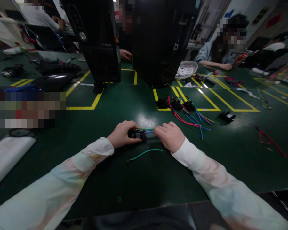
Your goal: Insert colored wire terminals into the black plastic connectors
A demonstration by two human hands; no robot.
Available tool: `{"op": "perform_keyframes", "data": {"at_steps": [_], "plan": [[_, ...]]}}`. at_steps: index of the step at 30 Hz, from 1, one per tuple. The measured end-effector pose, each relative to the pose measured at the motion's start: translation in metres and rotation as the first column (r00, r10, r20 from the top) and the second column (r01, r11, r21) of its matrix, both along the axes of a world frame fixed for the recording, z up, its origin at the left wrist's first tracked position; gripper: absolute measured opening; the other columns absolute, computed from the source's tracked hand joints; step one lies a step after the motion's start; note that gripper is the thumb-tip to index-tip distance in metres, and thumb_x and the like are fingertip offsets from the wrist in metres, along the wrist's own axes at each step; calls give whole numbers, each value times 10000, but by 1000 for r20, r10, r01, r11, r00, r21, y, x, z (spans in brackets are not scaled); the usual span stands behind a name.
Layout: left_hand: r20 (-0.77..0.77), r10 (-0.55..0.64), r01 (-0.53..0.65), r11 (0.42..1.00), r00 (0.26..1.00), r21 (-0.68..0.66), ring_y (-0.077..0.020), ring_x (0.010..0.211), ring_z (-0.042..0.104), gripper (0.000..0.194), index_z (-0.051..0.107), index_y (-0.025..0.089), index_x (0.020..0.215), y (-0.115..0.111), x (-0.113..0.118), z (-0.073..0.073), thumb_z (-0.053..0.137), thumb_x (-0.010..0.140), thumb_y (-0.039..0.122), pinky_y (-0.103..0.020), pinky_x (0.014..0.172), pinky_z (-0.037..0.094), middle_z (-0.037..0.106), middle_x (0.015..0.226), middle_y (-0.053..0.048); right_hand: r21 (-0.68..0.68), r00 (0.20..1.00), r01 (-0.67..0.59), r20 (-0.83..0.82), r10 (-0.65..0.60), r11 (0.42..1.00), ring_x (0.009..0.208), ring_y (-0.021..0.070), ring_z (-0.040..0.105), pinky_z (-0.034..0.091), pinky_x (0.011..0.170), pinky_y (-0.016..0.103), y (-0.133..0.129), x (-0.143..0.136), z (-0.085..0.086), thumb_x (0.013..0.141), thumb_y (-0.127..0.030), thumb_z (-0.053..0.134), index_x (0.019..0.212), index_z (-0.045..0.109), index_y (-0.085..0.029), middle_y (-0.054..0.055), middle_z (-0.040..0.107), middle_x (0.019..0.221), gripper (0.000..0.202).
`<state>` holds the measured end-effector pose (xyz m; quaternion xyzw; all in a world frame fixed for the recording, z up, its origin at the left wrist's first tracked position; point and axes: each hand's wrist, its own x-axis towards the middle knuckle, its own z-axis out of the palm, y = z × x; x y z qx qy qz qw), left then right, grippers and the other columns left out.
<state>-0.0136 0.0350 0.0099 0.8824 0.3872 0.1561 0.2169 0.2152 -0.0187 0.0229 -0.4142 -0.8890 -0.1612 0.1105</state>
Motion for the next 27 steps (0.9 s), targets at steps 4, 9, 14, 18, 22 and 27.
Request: {"op": "perform_keyframes", "data": {"at_steps": [4,9,14,18,22,27], "plan": [[-13,3,-3,1000,1000,-1,-219,869,512,360,575,202,927,0,1,2,669,671,438,-333,747,368,599,941,-26,-15,1000,-6,10,6,1000,662,152,445,200,629,293,0,0,-1,882,-150,399,831,548,-173,31,610,750,159],[-9,4,-4,1000,1000,-7,-224,873,514,360,579,200,926,-1,2,3,674,665,430,-334,747,367,599,939,-28,10,1000,31,5,-31,999,670,154,453,206,642,299,0,-1,-1,881,-160,407,829,550,-171,28,606,732,153],[-2,-7,7,1000,1000,-5,-218,865,516,352,580,203,930,0,0,2,665,676,431,-332,746,364,599,938,-23,-33,1000,23,11,-23,999,661,149,447,193,618,298,-2,-2,-3,870,-155,429,833,552,-177,21,610,730,130],[0,-8,8,1000,1000,6,-215,861,516,363,577,208,939,1,-1,-1,669,671,435,-328,743,363,599,937,-18,28,999,51,-18,-51,998,685,157,442,198,640,305,-2,-3,-4,870,-164,436,807,551,-178,31,613,727,132],[-3,-13,13,1000,1000,17,-211,854,516,363,576,203,931,2,-1,-3,666,674,442,-328,742,366,599,934,-19,11,999,29,-25,-29,1000,668,154,438,197,627,301,-2,-4,-4,875,-173,433,798,546,-177,25,606,708,138],[-8,-6,6,1000,1000,9,-212,854,517,361,576,201,934,1,0,0,671,673,432,-330,741,368,599,932,-21,44,998,50,-51,-47,998,665,156,442,198,630,299,-2,-4,-3,875,-167,427,782,543,-173,26,598,691,149]]}}
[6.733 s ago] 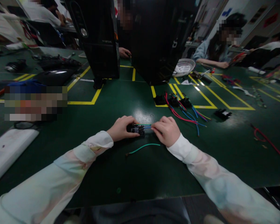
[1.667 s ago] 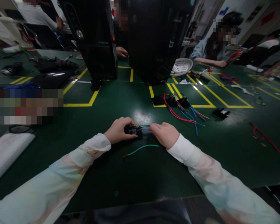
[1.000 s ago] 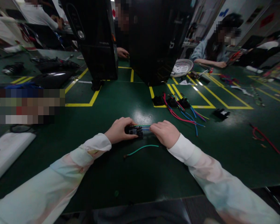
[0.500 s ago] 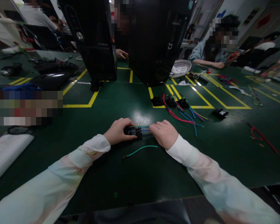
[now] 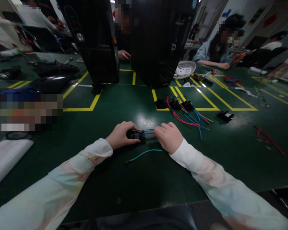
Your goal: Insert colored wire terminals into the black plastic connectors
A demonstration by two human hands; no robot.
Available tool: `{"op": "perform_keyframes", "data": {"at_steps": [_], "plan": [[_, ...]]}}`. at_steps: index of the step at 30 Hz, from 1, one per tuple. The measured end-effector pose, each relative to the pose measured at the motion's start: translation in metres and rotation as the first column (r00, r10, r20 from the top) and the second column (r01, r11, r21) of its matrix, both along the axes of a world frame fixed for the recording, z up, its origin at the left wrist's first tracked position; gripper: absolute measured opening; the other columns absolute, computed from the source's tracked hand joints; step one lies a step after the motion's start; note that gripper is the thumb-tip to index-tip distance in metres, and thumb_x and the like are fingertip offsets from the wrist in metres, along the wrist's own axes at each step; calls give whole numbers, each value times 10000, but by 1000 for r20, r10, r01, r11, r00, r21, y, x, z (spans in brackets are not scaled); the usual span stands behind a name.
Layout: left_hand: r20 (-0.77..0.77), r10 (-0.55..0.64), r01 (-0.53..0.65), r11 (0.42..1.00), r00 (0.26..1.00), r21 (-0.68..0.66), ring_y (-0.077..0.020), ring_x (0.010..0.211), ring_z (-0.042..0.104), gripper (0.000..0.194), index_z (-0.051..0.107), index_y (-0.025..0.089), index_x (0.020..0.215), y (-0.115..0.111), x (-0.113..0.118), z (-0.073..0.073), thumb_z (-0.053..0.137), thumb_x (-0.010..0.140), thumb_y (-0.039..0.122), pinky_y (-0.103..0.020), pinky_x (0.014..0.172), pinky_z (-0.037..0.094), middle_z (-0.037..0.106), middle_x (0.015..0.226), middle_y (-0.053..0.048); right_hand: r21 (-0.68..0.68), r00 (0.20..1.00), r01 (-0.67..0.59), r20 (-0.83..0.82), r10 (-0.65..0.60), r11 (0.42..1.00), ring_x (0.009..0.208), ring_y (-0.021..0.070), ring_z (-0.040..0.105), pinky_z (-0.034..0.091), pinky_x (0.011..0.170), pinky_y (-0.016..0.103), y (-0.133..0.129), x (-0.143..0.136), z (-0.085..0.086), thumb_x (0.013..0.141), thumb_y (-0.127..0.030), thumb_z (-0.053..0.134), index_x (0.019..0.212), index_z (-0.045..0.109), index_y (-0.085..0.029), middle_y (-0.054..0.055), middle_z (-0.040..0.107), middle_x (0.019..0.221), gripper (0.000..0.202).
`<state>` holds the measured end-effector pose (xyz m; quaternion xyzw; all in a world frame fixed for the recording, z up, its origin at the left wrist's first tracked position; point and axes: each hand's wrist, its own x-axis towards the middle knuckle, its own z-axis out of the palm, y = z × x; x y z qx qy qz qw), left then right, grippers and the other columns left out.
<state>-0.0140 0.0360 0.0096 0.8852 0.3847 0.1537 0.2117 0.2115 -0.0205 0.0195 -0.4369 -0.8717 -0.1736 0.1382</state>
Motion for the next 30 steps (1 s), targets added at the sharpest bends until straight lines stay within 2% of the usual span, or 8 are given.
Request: {"op": "perform_keyframes", "data": {"at_steps": [5,9,13,18,22,26,30], "plan": [[6,-2,2,1000,1000,-5,-212,855,519,354,579,201,929,0,0,0,674,671,424,-330,741,368,600,932,-19,-48,1000,-24,-13,24,999,645,148,441,202,623,291,1,1,-3,873,-179,429,778,540,-175,19,586,669,146],[-1,4,-4,1000,1000,-11,-214,857,518,353,578,196,926,-1,1,2,679,668,414,-331,738,368,599,927,-23,-22,999,-5,-49,4,1000,665,151,448,213,647,293,2,2,-5,874,-174,424,784,541,-174,22,591,679,148],[-4,7,-8,1000,1000,-13,-213,854,516,350,578,196,924,-1,1,3,678,669,414,-333,741,368,598,924,-24,-55,997,-25,-68,21,998,663,148,447,218,644,287,3,3,-7,889,-207,416,784,543,-175,16,584,666,168],[3,4,-4,1000,1000,-4,-213,857,517,353,578,199,928,0,0,0,678,667,415,-329,735,373,598,924,-22,2,998,-27,-60,27,1000,681,151,443,218,656,296,3,4,-6,883,-197,431,786,551,-178,18,598,694,155],[10,0,0,1000,1000,1,-211,862,519,344,578,203,924,0,0,-2,678,668,409,-329,743,374,599,927,-21,-13,997,-69,-37,68,998,661,143,437,222,643,292,3,4,-5,873,-183,446,777,545,-173,10,599,692,139],[17,-1,1,1000,1000,1,-211,869,519,352,576,206,930,1,-1,-2,676,669,420,-332,752,373,599,939,-20,17,997,-56,-60,57,998,664,144,437,225,660,293,3,4,-4,879,-177,433,779,551,-172,12,606,701,154],[3,-1,1,1000,1000,-5,-211,865,519,348,578,204,933,0,0,0,675,672,415,-331,747,370,601,935,-21,-49,996,-66,-69,63,997,660,140,443,223,647,285,3,3,-4,887,-196,423,777,549,-174,14,599,688,168]]}}
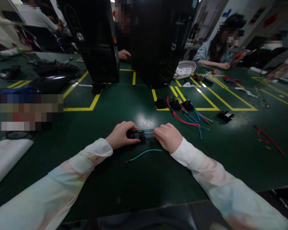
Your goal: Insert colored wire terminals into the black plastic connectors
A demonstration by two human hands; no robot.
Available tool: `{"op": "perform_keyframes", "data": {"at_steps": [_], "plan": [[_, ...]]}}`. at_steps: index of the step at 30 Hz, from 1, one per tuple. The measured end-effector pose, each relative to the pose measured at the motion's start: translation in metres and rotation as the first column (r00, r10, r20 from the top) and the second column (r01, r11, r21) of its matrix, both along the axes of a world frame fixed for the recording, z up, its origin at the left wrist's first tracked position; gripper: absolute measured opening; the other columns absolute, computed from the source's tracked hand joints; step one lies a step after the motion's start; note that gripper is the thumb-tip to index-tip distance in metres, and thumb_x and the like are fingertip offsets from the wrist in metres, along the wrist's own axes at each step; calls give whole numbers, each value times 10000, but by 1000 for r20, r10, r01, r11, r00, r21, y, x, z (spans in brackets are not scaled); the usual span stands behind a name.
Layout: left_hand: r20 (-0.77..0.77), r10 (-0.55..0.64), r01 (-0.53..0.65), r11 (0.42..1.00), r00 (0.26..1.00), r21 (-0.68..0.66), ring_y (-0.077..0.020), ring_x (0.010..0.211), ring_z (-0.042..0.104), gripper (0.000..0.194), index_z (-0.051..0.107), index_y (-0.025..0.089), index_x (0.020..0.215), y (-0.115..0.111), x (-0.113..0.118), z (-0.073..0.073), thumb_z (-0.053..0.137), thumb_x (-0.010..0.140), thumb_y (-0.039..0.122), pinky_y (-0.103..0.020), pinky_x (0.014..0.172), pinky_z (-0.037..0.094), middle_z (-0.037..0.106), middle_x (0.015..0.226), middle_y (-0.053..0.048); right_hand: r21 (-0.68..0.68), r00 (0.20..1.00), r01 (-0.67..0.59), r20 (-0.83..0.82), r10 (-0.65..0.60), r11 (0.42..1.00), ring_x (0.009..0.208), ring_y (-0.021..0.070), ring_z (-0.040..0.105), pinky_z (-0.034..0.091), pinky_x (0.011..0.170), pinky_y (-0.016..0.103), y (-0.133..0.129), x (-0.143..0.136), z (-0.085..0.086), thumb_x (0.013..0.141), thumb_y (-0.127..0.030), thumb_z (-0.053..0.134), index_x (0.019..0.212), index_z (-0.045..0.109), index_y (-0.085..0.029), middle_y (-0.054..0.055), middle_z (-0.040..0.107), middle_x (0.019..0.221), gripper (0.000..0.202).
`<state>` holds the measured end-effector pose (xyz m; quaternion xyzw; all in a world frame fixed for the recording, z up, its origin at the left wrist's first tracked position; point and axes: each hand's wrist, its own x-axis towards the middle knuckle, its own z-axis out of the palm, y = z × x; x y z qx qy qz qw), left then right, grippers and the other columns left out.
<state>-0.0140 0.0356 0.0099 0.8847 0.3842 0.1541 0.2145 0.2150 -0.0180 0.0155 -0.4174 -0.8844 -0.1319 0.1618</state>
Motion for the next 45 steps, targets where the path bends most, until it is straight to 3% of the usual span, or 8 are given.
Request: {"op": "perform_keyframes", "data": {"at_steps": [5,10,15,20,25,30,45], "plan": [[-6,3,-3,1000,1000,-6,-216,858,516,347,578,199,930,-1,1,3,671,675,414,-336,744,367,599,925,-24,19,999,41,-19,-40,999,675,146,450,219,663,293,-1,-1,2,902,-214,394,783,564,-170,28,610,698,212],[-5,-6,6,1000,1000,-3,-217,863,513,352,576,203,936,-1,0,1,661,680,429,-338,746,367,596,934,-26,-18,1000,-9,-14,9,1000,653,135,463,206,627,289,0,1,3,898,-222,407,803,580,-169,20,620,704,204],[2,-4,4,1000,1000,0,-216,852,510,349,575,206,932,0,0,-1,660,678,430,-335,738,363,594,923,-23,18,999,23,-40,-22,1000,654,138,457,203,640,295,1,2,3,907,-235,394,795,588,-164,29,625,699,234],[0,-7,7,1000,1000,6,-217,864,510,351,569,203,928,0,0,-1,667,676,426,-335,746,360,594,933,-22,-27,999,-48,-24,47,998,665,138,451,204,635,288,2,3,3,904,-221,397,825,588,-170,28,633,731,212],[-3,-3,3,1000,1000,-3,-215,862,510,348,570,203,934,-1,0,1,663,679,422,-331,742,360,594,933,-22,-3,999,2,-46,-2,1000,670,142,447,206,644,294,2,3,1,905,-238,406,831,592,-164,31,627,720,213],[-2,-4,4,1000,1000,-10,-212,860,509,354,571,209,941,0,-1,0,661,680,429,-332,745,360,590,938,-22,-58,999,-32,-7,32,998,665,145,435,192,614,296,2,2,3,881,-215,445,850,616,-162,30,644,731,181],[-3,-4,4,1000,1000,-10,-214,865,511,352,572,204,935,0,0,1,658,683,435,-332,743,365,592,940,-25,46,999,23,25,-24,999,664,151,412,177,612,308,-3,0,7,889,-170,398,921,632,-185,30,612,710,236]]}}
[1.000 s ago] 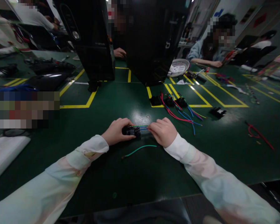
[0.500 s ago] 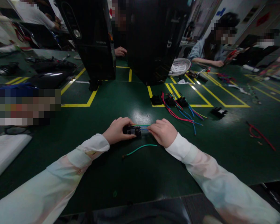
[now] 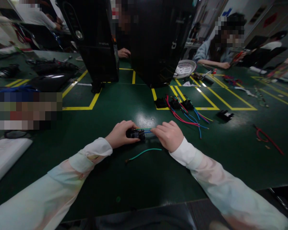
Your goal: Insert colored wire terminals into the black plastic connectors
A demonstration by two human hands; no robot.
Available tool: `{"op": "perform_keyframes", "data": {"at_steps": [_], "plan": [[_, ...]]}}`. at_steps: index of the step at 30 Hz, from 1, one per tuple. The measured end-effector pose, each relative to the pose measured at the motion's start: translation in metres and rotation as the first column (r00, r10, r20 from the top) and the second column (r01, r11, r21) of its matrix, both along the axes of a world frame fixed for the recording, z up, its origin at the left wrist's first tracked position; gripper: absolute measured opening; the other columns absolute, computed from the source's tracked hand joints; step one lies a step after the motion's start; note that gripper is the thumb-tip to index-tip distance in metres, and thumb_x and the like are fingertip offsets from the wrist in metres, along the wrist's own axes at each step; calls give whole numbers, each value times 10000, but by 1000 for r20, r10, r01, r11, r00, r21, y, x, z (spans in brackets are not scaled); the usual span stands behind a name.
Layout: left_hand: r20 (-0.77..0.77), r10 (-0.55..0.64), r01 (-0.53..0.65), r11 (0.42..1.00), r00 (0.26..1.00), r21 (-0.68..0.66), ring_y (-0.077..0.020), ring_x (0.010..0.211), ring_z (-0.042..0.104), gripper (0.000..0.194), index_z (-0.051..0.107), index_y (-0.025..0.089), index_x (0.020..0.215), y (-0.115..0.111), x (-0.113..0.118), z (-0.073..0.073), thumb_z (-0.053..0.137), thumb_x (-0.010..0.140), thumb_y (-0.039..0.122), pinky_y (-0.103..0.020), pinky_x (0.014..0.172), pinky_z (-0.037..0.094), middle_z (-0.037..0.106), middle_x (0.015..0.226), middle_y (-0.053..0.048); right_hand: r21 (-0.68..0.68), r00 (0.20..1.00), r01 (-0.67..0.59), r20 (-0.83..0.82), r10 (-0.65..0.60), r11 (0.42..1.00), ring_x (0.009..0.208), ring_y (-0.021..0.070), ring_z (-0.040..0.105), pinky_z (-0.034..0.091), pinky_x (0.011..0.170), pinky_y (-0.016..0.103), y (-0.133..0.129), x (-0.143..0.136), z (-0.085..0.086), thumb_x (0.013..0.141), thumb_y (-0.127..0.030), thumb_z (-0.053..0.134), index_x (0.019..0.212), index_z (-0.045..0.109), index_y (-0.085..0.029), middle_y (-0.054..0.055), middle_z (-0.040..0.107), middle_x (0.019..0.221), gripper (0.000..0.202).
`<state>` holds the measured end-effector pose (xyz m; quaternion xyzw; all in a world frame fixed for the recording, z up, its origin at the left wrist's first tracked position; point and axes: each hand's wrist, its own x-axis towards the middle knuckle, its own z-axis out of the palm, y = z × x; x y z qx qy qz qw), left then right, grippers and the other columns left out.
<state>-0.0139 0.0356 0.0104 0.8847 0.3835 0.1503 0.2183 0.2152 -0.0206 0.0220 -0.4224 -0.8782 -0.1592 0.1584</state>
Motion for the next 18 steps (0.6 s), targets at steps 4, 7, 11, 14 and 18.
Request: {"op": "perform_keyframes", "data": {"at_steps": [4,7,11,14,18], "plan": [[1,7,-7,1000,1000,-2,-216,868,510,356,574,209,936,0,0,0,660,678,438,-333,748,364,592,939,-23,-53,1000,2,-1,-2,999,654,140,454,175,593,293,0,0,-2,875,-171,424,903,628,-178,31,628,724,207],[1,10,-10,1000,1000,-2,-216,871,510,361,575,211,938,0,0,0,661,675,442,-334,752,362,593,944,-24,-82,1000,6,-27,-8,997,642,127,499,183,590,285,0,0,-5,870,-176,432,888,623,-173,29,642,732,192],[-1,10,-10,1000,1000,0,-216,868,508,361,575,213,944,0,0,0,660,677,442,-334,746,361,592,944,-22,-87,997,16,-71,-22,996,647,119,540,202,598,279,-1,0,-6,878,-190,421,906,615,-173,34,662,772,197],[-3,4,-4,1000,1000,-5,-215,863,507,359,576,214,946,0,0,0,659,680,441,-333,742,359,591,945,-21,-122,999,18,-46,-24,992,633,115,546,204,581,278,-2,-1,-5,878,-201,423,888,614,-181,24,669,784,192],[-3,3,-3,1000,1000,-8,-215,867,508,358,573,212,944,0,-1,0,658,683,442,-335,749,357,593,943,-22,-83,998,30,-45,-33,996,639,119,544,201,586,281,-2,-1,-3,884,-212,420,865,608,-180,21,661,763,192]]}}
